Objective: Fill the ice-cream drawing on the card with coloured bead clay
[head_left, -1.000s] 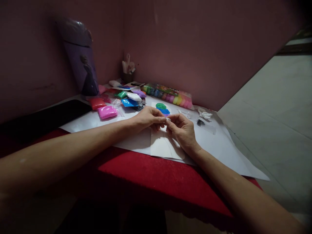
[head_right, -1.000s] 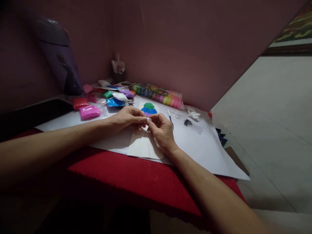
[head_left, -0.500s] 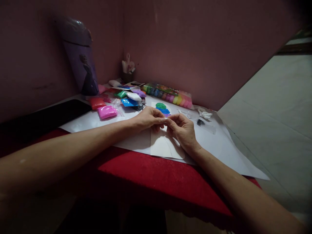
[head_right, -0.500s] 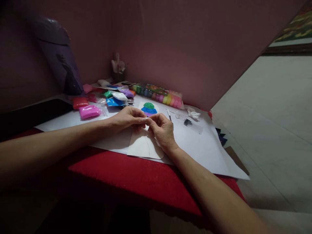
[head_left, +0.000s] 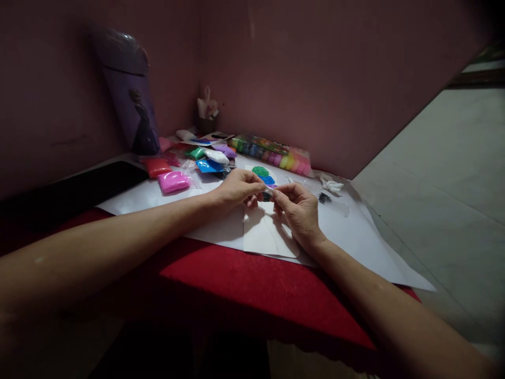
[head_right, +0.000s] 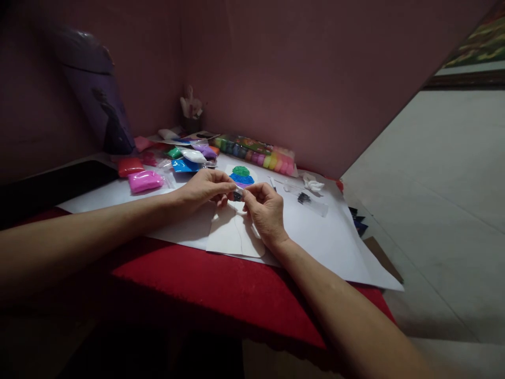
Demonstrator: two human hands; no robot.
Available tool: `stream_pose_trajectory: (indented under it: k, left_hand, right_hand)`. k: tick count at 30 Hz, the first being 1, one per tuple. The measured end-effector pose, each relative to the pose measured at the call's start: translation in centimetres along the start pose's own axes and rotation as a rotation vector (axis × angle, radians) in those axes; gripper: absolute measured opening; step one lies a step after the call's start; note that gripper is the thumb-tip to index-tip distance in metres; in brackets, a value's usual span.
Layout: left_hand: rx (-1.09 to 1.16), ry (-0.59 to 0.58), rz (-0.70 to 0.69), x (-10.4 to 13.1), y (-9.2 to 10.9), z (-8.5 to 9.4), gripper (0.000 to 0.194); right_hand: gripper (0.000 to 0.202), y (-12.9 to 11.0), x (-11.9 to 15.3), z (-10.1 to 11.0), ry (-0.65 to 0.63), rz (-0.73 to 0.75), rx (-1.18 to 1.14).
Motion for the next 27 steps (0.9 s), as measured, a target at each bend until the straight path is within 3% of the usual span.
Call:
stream_pose_trajectory:
  k: [8, 14, 18, 27]
  left_hand:
    - [0.059, -0.013, 0.024, 0.15, 0.06, 0.37, 0.005]
    - [0.094, -0.111, 0.022, 0.02, -0.43, 0.36, 0.018]
    - [0.043, -0.19, 0.022, -0.04, -0.67, 0.35, 0.012]
    - [-0.027, -0.176, -0.005, -0.12, -0.5, 0.36, 0.015]
  right_hand:
    - [0.022, 0.48, -0.16, 0.22, -0.012, -0.054, -0.004]
    - [0.023, 0.28, 0.12, 0.13, -0.08, -0.006, 0.016]
    - [0.019, -0.06, 0.39, -0.01, -0.122, 0.06, 0.039]
    - [0.027, -0.42, 0.59, -0.23, -0.165, 0.024, 0.031]
Point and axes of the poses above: each hand's wrist, its own x-axis away from the middle knuckle, its own z-axis out of the back of the hand, y = z × x, the point moved 2 cm from there along -x, towards the middle knuckle, and after that the axes turned 5 degrees about y, right-handed, at the moved point
